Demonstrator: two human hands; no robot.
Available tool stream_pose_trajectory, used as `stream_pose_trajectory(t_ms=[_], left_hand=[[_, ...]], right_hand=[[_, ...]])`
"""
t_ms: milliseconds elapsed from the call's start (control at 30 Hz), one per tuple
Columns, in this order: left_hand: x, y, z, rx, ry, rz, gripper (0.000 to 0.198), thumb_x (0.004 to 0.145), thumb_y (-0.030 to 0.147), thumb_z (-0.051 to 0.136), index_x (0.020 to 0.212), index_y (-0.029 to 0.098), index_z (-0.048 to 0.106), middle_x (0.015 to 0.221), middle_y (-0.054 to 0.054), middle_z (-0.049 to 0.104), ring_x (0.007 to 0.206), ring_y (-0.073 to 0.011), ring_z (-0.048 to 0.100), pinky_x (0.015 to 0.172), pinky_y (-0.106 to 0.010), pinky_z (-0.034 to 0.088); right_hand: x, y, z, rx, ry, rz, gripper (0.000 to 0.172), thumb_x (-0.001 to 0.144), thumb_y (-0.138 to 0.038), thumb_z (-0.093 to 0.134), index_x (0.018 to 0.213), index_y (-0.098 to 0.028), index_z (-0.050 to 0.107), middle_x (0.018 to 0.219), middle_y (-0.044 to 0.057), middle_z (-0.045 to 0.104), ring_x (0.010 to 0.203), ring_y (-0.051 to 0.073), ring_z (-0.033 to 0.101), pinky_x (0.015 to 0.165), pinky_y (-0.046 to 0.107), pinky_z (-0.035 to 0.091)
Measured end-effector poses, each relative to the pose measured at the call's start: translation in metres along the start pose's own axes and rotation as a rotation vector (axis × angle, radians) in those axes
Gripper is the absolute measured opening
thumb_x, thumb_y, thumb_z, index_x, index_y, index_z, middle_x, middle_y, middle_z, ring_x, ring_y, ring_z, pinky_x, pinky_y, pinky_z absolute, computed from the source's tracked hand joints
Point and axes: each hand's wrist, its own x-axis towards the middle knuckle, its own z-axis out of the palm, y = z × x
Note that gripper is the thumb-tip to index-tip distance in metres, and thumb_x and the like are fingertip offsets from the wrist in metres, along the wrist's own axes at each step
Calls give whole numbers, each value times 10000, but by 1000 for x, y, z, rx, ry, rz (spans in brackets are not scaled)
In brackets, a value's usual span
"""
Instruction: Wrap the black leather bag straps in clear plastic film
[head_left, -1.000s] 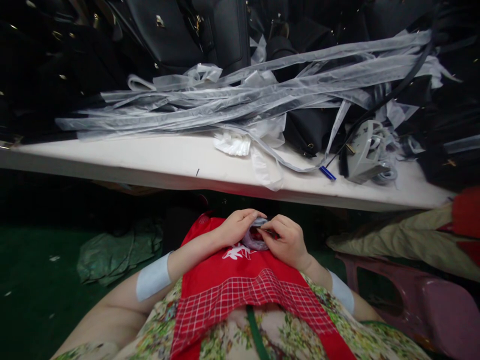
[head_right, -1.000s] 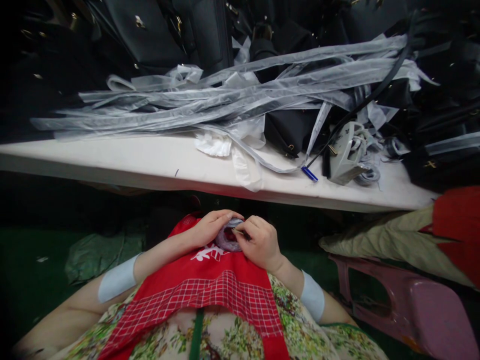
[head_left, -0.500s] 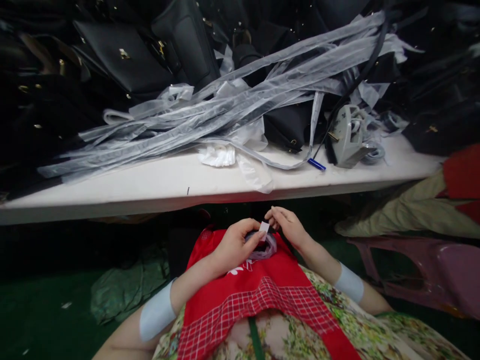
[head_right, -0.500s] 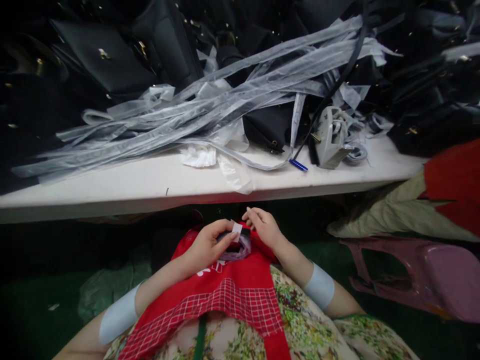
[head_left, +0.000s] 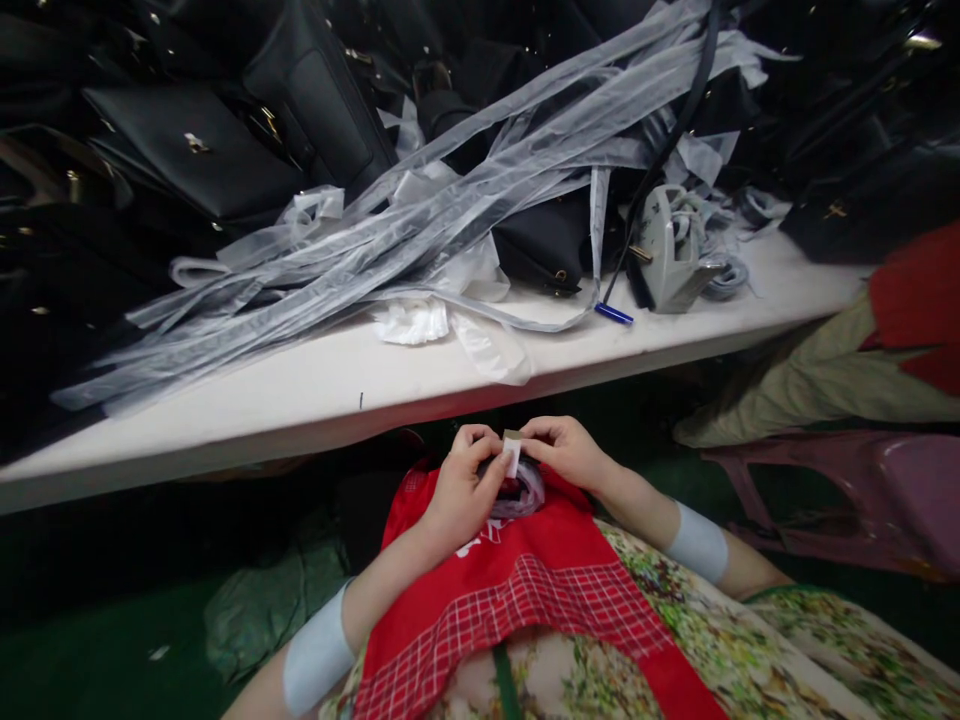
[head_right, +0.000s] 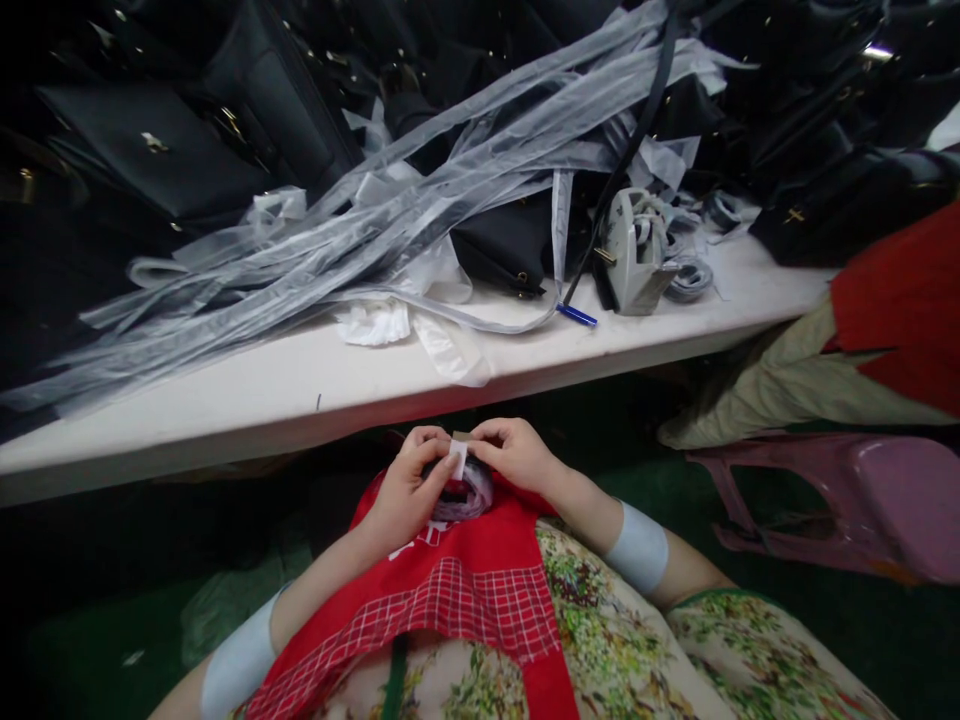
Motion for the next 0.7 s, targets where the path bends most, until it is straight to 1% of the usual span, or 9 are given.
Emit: stream_pose_trajectory(t_ms=[100,167,267,367,433,567,633,700], left_hand=[[4,-5,4,-48,-11,-58,207,922,306,517,789,178,612,850,-35,573,831,-172,564,792,-306,469],[7,-5,6,-46,-9,-71,193,905,304,536,779,176,607,833,-37,590,816,-176,573,774,-307,471],[8,-1,6,-48,0,-51,149,885,282,562,787,176,600,872,-47,610,844,-178,586,789,-304,474],[8,3,5,-65,9,-29,120,883,285,584,832,177,589,890,-44,613,848,-169,589,793,-291,470],[8,3,5,-65,16,-3,126,884,291,596,830,177,581,888,-40,608,842,-162,582,788,-285,464],[9,1,5,-63,9,32,191,887,325,595,765,181,564,870,-37,596,831,-161,566,786,-290,460],[9,-1,3,-81,-2,-5,188,889,348,578,809,179,568,886,-42,601,839,-169,564,795,-304,466],[10,-3,0,-159,-57,-85,226,915,385,503,879,173,573,900,-47,610,844,-175,569,794,-316,480]], right_hand=[[-3,-3,-6,-167,-61,-111,222,846,-292,569,814,-147,733,788,43,693,732,149,612,672,247,455],[-3,-5,-9,-223,-95,-146,235,860,-289,555,837,-150,742,805,48,700,741,154,624,676,248,462],[-2,-7,-12,-235,-103,-117,222,851,-320,603,842,-157,754,806,52,724,743,167,649,681,252,484],[0,-8,-15,-223,-109,-84,252,854,-365,614,850,-162,764,796,53,738,706,171,656,648,253,492],[1,-9,-16,-249,-111,-89,250,844,-370,626,855,-160,763,799,55,740,690,168,653,631,250,489],[3,-15,-18,-320,-150,-129,211,824,-326,646,831,-144,752,790,61,734,693,161,644,625,238,474],[4,-18,-18,-348,-166,-149,200,825,-311,645,798,-141,746,757,56,724,671,150,631,609,230,458],[4,-20,-17,-378,-157,-169,187,826,-296,648,771,-145,742,731,46,714,652,141,622,606,226,449]])
